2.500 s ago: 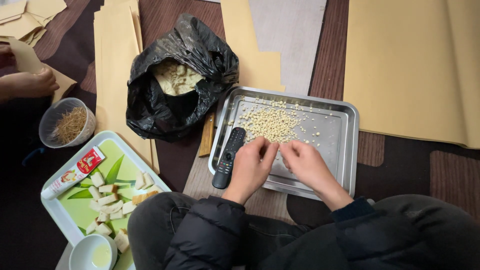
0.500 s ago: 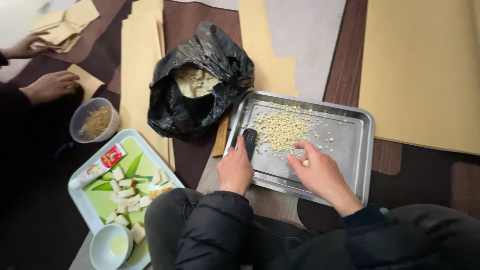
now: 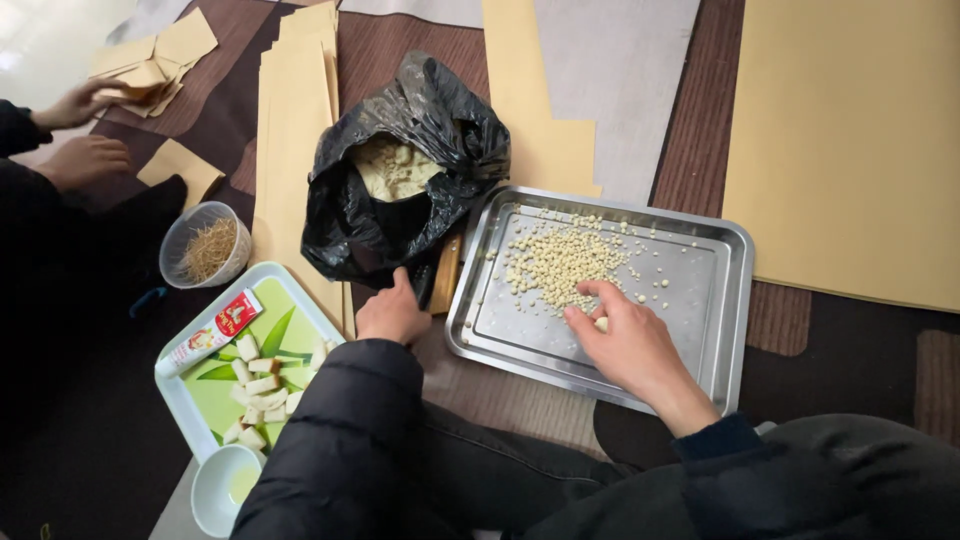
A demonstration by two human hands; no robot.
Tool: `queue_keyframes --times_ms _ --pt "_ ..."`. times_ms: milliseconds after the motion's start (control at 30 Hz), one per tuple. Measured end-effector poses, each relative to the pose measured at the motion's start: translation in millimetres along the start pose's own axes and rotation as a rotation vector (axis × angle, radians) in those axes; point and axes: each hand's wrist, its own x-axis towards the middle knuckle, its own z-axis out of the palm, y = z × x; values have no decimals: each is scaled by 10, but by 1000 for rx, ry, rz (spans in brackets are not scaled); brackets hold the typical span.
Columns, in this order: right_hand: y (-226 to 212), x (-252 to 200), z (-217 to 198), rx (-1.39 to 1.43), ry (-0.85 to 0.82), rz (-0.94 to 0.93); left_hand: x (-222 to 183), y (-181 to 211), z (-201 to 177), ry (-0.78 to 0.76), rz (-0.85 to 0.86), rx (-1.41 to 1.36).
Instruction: Sorting small grains or seeds on a metal tray by hand
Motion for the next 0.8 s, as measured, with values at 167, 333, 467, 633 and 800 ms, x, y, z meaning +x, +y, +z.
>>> queue_keyframes --times_ms 167,333,467,633,800 --pt "-57 -59 -13 -16 10 -15 42 211 60 -30 -52 -12" --pt "17 -65 47 -33 25 -77 -569 259 -650 84 -23 0" --pt "254 102 169 -77 22 -80 -1135 -254 -1404 171 -34 -219" --pt "-135 17 134 -146 -95 119 -1431 -1629 -1482 337 -204 -235" --pt "116 168 342 -258 -31 50 -1725 -2358 -1311 428 -254 -145"
